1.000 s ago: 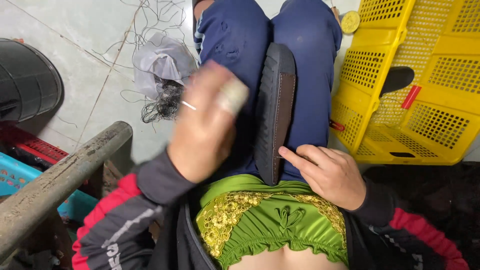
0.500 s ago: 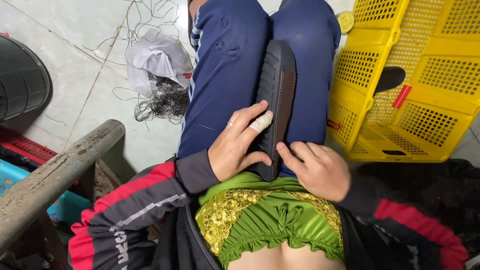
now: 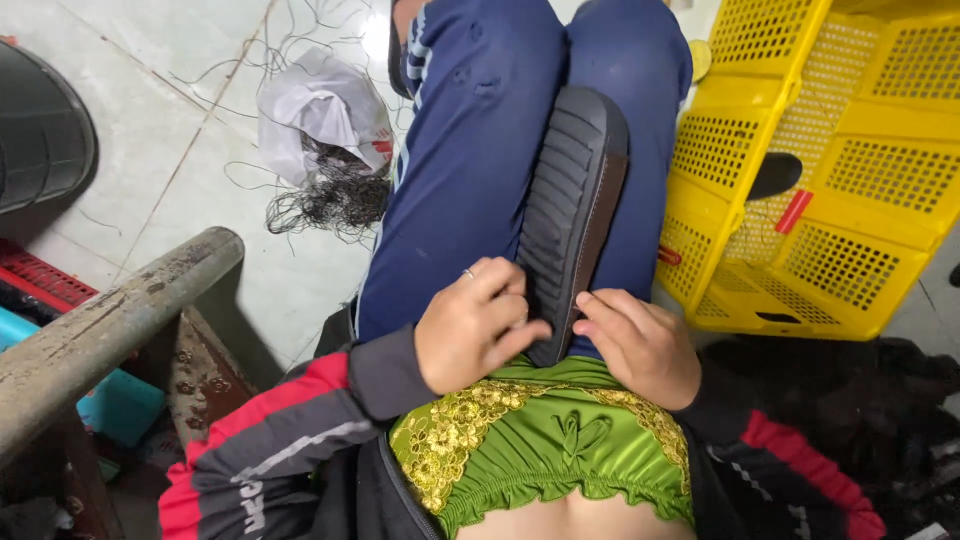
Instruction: Hand-stitching a shoe sole to the upper using a sewing awl and thread while sitting on the floor.
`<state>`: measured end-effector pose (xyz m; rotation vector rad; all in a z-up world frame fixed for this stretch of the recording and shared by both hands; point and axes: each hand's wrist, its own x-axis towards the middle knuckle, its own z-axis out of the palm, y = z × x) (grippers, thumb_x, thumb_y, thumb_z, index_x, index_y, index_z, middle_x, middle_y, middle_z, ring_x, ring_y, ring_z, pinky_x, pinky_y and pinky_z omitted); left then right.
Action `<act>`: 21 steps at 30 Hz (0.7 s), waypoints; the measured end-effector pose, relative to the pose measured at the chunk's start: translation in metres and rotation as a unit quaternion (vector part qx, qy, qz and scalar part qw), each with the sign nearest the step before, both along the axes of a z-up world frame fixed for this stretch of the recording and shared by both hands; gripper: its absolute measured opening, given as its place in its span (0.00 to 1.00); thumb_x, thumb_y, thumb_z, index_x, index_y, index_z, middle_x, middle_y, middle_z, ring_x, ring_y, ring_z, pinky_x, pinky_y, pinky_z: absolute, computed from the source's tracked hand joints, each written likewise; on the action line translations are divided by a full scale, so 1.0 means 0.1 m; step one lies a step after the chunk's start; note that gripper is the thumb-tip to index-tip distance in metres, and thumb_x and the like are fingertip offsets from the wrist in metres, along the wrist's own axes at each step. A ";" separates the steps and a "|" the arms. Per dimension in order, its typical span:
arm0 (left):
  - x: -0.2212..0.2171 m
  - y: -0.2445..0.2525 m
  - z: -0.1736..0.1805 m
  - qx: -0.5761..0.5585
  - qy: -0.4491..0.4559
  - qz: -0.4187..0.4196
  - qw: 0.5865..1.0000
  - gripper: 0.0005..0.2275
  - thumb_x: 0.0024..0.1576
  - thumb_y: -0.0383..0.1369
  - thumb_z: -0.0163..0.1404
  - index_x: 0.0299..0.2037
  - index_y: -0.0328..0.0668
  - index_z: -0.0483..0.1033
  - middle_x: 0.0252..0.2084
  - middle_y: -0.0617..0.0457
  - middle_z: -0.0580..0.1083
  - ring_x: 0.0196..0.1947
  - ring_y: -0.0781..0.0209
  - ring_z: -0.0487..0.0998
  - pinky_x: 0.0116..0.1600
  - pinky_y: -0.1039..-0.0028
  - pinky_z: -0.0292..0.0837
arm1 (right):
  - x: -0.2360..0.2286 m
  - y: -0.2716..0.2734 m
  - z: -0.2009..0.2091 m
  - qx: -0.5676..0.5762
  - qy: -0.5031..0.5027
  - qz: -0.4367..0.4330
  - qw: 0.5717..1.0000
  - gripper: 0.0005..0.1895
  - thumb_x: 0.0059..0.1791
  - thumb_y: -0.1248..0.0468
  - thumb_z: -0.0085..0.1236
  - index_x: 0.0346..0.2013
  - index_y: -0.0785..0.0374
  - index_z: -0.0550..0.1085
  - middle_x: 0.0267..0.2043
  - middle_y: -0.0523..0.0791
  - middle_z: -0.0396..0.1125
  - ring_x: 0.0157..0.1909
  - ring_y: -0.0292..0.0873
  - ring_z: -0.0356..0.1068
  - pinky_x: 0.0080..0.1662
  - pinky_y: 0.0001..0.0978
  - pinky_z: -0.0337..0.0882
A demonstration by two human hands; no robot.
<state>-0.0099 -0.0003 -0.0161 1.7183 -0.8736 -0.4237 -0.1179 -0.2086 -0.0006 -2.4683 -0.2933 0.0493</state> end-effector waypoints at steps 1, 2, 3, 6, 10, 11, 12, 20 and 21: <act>0.01 0.02 0.06 -0.048 0.157 -0.010 0.986 0.11 0.48 0.34 0.61 0.22 0.40 0.71 0.36 0.50 0.71 0.30 0.52 0.75 0.32 0.70 0.72 | 0.01 0.01 0.02 0.020 0.003 -0.025 0.999 0.19 0.45 0.67 0.58 0.50 0.66 0.70 0.38 0.48 0.68 0.30 0.47 0.71 0.29 0.34 0.71; 0.04 0.02 0.11 -0.048 0.155 -0.010 0.987 0.11 0.48 0.34 0.61 0.22 0.40 0.71 0.36 0.50 0.71 0.30 0.52 0.75 0.32 0.70 0.72 | -0.04 0.00 -0.03 0.020 0.001 -0.025 0.999 0.19 0.45 0.67 0.58 0.50 0.66 0.70 0.38 0.48 0.68 0.30 0.47 0.71 0.29 0.34 0.71; 0.07 0.02 0.17 -0.097 0.311 -0.045 0.944 0.06 0.52 0.30 0.56 0.31 0.36 0.73 0.38 0.47 0.73 0.27 0.62 0.74 0.28 0.79 0.71 | -0.08 0.00 -0.07 0.021 -0.014 -0.041 0.999 0.20 0.45 0.66 0.59 0.50 0.66 0.70 0.38 0.47 0.69 0.31 0.47 0.72 0.29 0.33 0.71; 0.03 -0.02 -0.02 -0.099 0.367 -0.034 0.924 0.05 0.53 0.26 0.54 0.37 0.36 0.75 0.33 0.47 0.73 0.24 0.65 0.75 0.22 0.83 0.69 | -0.03 0.03 -0.01 0.003 -0.038 -0.044 0.998 0.19 0.44 0.65 0.60 0.49 0.65 0.73 0.37 0.46 0.70 0.31 0.46 0.71 0.30 0.31 0.71; -0.19 -0.06 -0.32 -0.020 0.348 -0.027 0.937 0.14 0.47 0.26 0.58 0.41 0.42 0.68 0.24 0.53 0.75 0.17 0.67 0.73 0.18 0.82 0.64 | 0.07 0.00 0.26 -0.068 -0.035 0.002 0.997 0.15 0.45 0.66 0.59 0.47 0.63 0.75 0.34 0.46 0.68 0.29 0.45 0.70 0.29 0.33 0.69; -0.19 -0.08 -0.27 -0.020 0.350 -0.032 0.936 0.14 0.47 0.26 0.58 0.41 0.42 0.68 0.24 0.53 0.75 0.17 0.67 0.73 0.18 0.82 0.64 | 0.02 -0.06 0.29 -0.069 -0.032 -0.003 0.997 0.15 0.45 0.66 0.59 0.47 0.63 0.75 0.34 0.46 0.68 0.29 0.45 0.70 0.29 0.33 0.69; -0.17 -0.09 -0.22 -0.016 0.292 -0.001 0.956 0.13 0.47 0.26 0.57 0.41 0.41 0.69 0.23 0.52 0.74 0.17 0.62 0.73 0.19 0.77 0.65 | -0.02 -0.11 0.31 -0.135 0.002 0.020 0.991 0.18 0.46 0.66 0.53 0.52 0.54 0.73 0.31 0.42 0.64 0.23 0.42 0.66 0.27 0.32 0.68; 0.01 -0.17 0.15 -0.005 -0.116 -0.116 0.986 0.13 0.51 0.27 0.52 0.45 0.34 0.73 0.32 0.50 0.66 0.30 0.53 0.67 0.36 0.69 0.64 | -0.05 -0.26 0.42 -0.083 0.066 0.116 0.988 0.23 0.38 0.70 0.55 0.48 0.56 0.73 0.51 0.48 0.63 0.16 0.27 0.57 0.15 0.16 0.55; -0.02 -0.18 0.10 -0.036 -0.163 -0.084 0.982 0.07 0.56 0.29 0.48 0.41 0.38 0.75 0.28 0.52 0.64 0.27 0.55 0.66 0.33 0.71 0.65 | -0.06 -0.24 0.36 -0.029 0.041 0.078 0.996 0.20 0.42 0.68 0.52 0.48 0.55 0.72 0.49 0.48 0.64 0.21 0.36 0.63 0.22 0.26 0.63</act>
